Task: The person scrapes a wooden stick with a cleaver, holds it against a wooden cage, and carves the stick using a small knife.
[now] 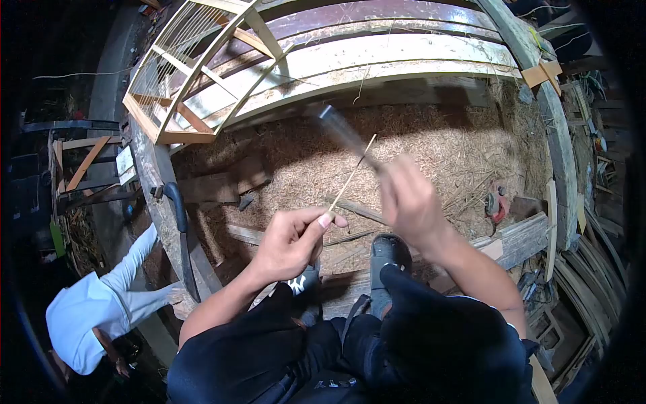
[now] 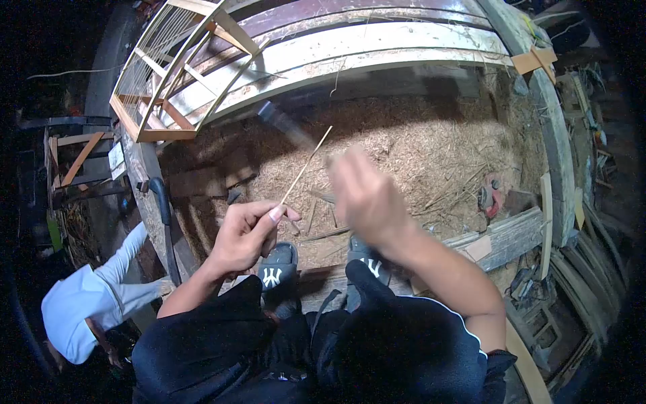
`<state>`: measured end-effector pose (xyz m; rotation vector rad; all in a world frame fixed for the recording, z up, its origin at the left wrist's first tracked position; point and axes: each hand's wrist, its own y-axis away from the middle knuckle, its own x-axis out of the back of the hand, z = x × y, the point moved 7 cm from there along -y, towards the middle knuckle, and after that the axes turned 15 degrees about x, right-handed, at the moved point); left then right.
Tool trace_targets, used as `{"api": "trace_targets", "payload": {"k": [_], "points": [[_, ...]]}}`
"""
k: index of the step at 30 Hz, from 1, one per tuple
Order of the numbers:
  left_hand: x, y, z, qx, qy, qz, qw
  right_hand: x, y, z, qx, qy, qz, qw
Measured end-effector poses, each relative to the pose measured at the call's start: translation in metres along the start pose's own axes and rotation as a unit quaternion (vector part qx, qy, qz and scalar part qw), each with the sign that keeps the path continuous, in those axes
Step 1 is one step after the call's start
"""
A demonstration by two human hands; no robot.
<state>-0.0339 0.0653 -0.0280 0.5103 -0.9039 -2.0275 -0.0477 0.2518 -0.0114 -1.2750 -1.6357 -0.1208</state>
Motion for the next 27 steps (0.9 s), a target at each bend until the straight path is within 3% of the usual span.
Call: {"api": "trace_targets", "payload": {"k": [7, 11, 12, 15, 17, 19, 21, 23, 25, 27], "points": [[0.005, -0.003, 0.003, -0.032, -0.020, 0.037, 0.999, 0.001, 0.002, -0.039, 0.061, -0.028, -0.019, 0.998], [0.005, 0.002, 0.002, -0.032, -0.035, 0.058, 0.997, 0.008, -0.004, -0.001, -0.021, 0.024, 0.011, 0.999], [0.005, 0.003, 0.001, -0.010, -0.007, 0.060, 0.998, 0.005, -0.002, -0.016, 0.007, -0.002, -0.040, 0.999], [0.008, 0.001, -0.002, -0.037, -0.030, 0.068, 0.997, 0.000, 0.000, -0.049, 0.070, -0.055, -0.015, 0.996], [0.010, 0.002, 0.003, -0.016, -0.027, 0.087, 0.996, 0.002, -0.003, -0.029, 0.058, -0.016, -0.031, 0.998], [0.009, 0.002, 0.003, -0.017, -0.030, 0.093, 0.995, 0.001, -0.005, -0.001, -0.030, 0.003, -0.020, 0.999], [0.009, -0.001, -0.003, -0.010, -0.036, 0.089, 0.995, -0.002, 0.000, -0.024, 0.002, 0.002, -0.038, 0.999], [0.009, -0.002, -0.006, -0.017, -0.037, 0.088, 0.995, -0.002, -0.003, -0.057, 0.103, -0.049, -0.021, 0.993], [0.009, 0.000, -0.007, -0.020, -0.034, 0.090, 0.995, -0.003, -0.002, -0.032, 0.058, -0.067, -0.051, 0.995], [0.006, 0.004, -0.002, -0.018, -0.037, 0.090, 0.995, 0.002, -0.006, 0.010, -0.043, 0.027, -0.011, 0.999]]}}
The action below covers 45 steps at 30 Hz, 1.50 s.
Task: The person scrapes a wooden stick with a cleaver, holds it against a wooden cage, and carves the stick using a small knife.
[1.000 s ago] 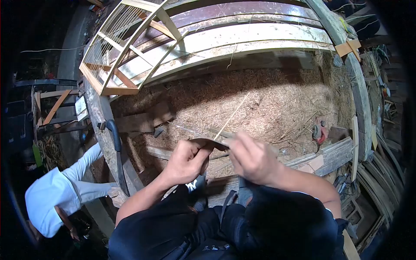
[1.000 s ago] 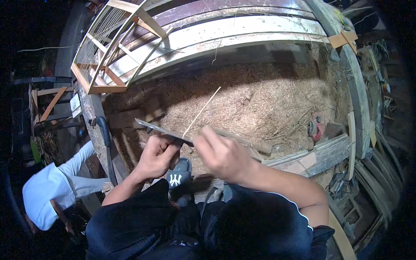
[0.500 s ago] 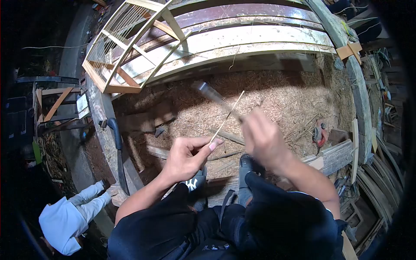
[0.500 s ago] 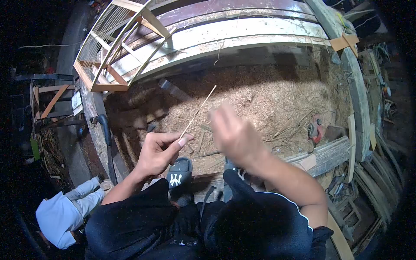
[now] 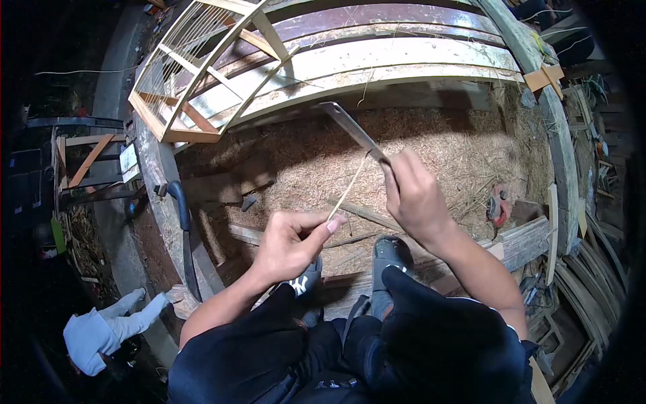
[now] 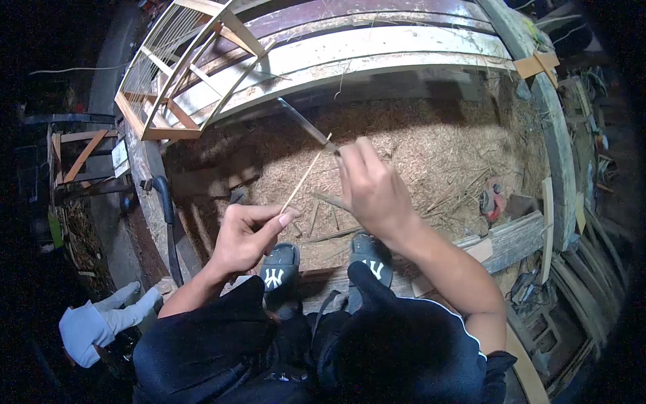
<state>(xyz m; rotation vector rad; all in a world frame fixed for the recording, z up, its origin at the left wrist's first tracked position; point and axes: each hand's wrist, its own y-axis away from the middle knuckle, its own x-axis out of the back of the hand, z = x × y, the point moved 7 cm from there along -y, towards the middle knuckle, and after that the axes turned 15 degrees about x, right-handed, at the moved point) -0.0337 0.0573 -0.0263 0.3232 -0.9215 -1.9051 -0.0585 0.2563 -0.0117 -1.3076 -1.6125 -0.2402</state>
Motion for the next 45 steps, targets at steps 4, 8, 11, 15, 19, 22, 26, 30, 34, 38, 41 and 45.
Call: {"api": "trace_targets", "payload": {"k": [4, 8, 11, 15, 19, 22, 26, 30, 34, 38, 41, 45], "points": [[0.003, -0.008, -0.004, -0.015, -0.019, -0.010, 1.000, -0.007, 0.013, -0.051, 0.076, -0.092, -0.068, 0.991], [0.010, -0.002, 0.004, -0.019, 0.002, 0.002, 1.000, 0.004, 0.000, 0.008, 0.049, 0.035, 0.043, 0.997], [0.015, 0.001, 0.009, -0.096, -0.028, 0.012, 0.995, 0.015, 0.005, 0.081, -0.211, -0.141, 0.121, 0.960], [0.026, 0.001, 0.003, -0.107, -0.033, 0.036, 0.993, 0.010, 0.004, 0.073, -0.360, -0.448, 0.201, 0.793], [0.028, 0.004, 0.007, -0.134, -0.032, 0.050, 0.989, -0.002, -0.004, 0.054, -0.379, -0.547, 0.149, 0.732], [0.032, 0.005, 0.008, -0.145, -0.046, 0.057, 0.987, -0.005, -0.012, 0.034, -0.374, -0.553, 0.134, 0.732], [0.033, 0.007, 0.010, -0.114, -0.074, 0.054, 0.989, -0.011, -0.015, 0.030, -0.377, -0.555, 0.105, 0.734], [0.035, 0.008, 0.010, -0.148, -0.066, 0.063, 0.985, -0.014, -0.016, 0.028, -0.370, -0.546, 0.067, 0.749], [0.032, -0.002, 0.024, -0.096, -0.081, 0.050, 0.991, -0.031, -0.022, 0.000, -0.346, -0.508, 0.015, 0.789], [0.034, -0.020, 0.026, -0.103, 0.018, 0.048, 0.993, -0.046, -0.030, -0.008, -0.333, -0.507, -0.020, 0.795], [0.042, -0.026, 0.021, -0.094, 0.081, 0.031, 0.992, -0.055, -0.030, 0.011, -0.367, -0.553, 0.082, 0.744], [0.054, -0.033, 0.012, -0.061, 0.124, 0.035, 0.990, -0.070, -0.023, 0.064, -0.428, -0.611, 0.178, 0.642]]}}
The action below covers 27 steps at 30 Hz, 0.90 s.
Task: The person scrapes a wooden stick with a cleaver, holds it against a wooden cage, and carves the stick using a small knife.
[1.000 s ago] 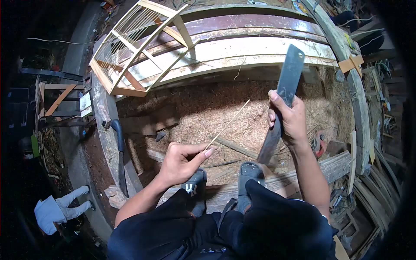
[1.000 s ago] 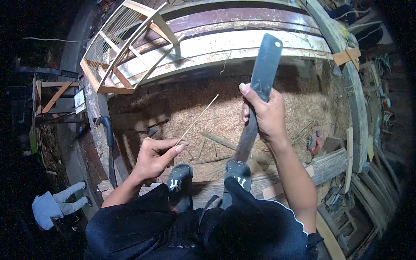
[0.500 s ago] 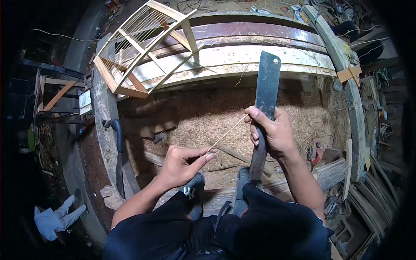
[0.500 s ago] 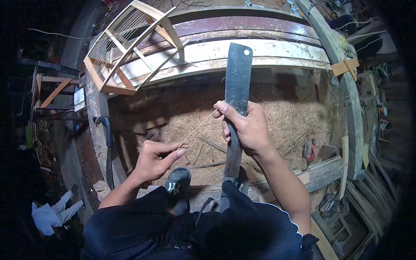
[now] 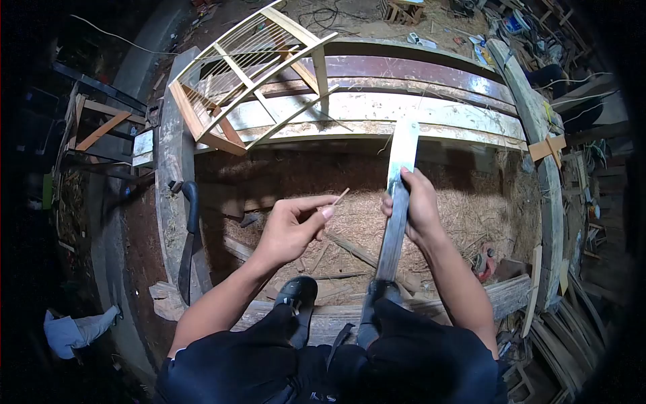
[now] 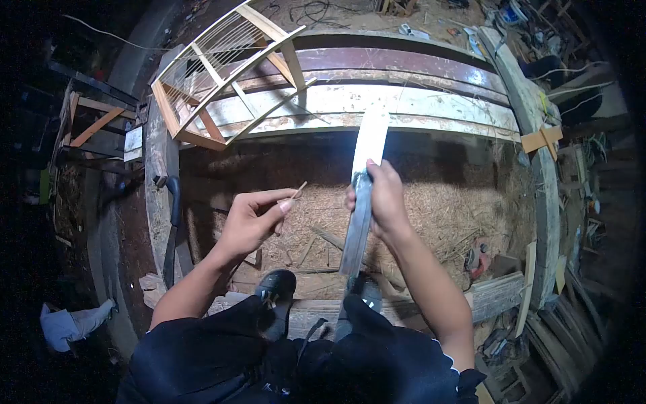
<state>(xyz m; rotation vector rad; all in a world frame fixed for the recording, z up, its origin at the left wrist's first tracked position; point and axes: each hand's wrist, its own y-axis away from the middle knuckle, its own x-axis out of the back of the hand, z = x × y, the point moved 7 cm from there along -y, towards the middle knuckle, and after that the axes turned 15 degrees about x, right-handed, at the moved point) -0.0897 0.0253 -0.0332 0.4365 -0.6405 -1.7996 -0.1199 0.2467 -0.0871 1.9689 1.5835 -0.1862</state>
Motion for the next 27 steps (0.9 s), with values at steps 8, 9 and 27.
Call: {"api": "trace_targets", "payload": {"k": [8, 9, 27], "points": [[0.017, -0.017, 0.001, -0.005, 0.035, -0.013, 0.999, 0.053, -0.087, 0.039, -0.115, -0.145, 0.088, 0.979], [0.018, -0.021, 0.001, -0.002, 0.058, -0.008, 0.998, 0.054, -0.091, 0.037, -0.096, -0.094, 0.046, 0.990], [0.033, -0.065, 0.082, -0.030, 0.000, 0.116, 0.993, 0.091, -0.214, -0.025, 0.171, 0.275, 0.044, 0.945]]}}
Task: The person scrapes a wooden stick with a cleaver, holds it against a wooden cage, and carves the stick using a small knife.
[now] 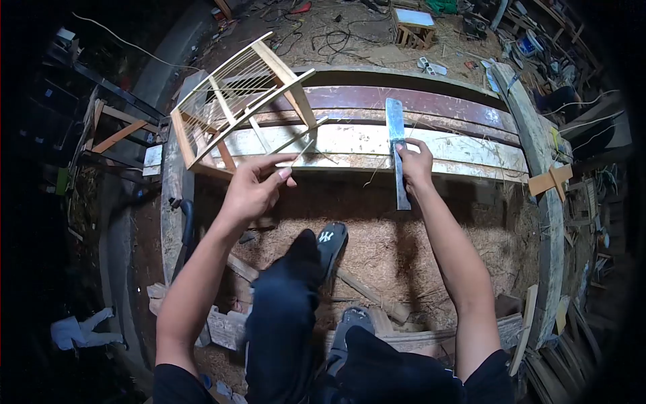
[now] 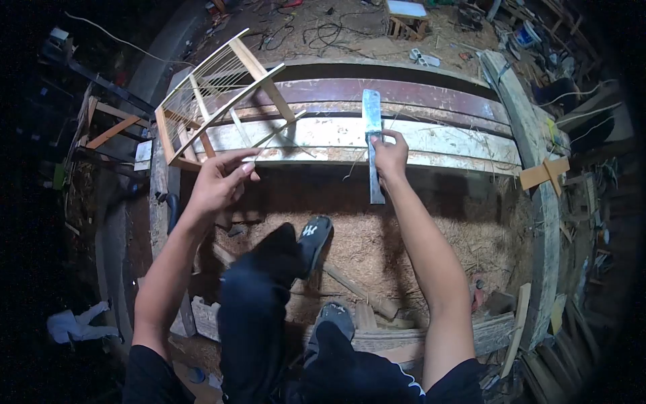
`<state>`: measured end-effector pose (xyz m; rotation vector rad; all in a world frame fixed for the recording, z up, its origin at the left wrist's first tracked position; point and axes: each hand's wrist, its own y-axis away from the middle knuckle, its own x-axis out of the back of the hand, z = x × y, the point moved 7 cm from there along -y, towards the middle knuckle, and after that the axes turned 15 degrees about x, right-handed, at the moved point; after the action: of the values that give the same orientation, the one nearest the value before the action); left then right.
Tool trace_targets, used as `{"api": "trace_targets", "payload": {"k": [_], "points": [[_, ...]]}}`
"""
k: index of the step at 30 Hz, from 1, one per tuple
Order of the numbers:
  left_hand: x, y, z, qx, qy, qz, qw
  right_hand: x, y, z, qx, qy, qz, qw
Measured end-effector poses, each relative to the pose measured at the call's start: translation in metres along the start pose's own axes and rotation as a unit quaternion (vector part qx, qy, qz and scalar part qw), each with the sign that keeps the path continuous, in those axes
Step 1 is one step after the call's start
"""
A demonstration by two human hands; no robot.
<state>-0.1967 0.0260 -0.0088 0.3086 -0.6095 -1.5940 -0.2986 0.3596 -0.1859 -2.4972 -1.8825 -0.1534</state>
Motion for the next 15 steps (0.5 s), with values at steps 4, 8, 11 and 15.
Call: {"api": "trace_targets", "payload": {"k": [4, 8, 11, 15], "points": [[-0.010, -0.040, -0.014, 0.000, -0.018, 0.008, 1.000, -0.006, -0.039, 0.024, 0.072, 0.098, 0.019, 0.992], [-0.025, -0.090, -0.020, 0.006, 0.035, -0.034, 0.999, -0.010, -0.073, 0.020, 0.202, 0.174, 0.047, 0.963], [-0.036, -0.113, -0.014, 0.016, 0.043, -0.056, 0.997, -0.017, -0.091, 0.016, 0.183, 0.226, 0.034, 0.956], [-0.036, -0.128, -0.008, 0.067, 0.086, -0.068, 0.992, -0.025, -0.098, 0.011, 0.208, 0.310, 0.006, 0.928]]}}
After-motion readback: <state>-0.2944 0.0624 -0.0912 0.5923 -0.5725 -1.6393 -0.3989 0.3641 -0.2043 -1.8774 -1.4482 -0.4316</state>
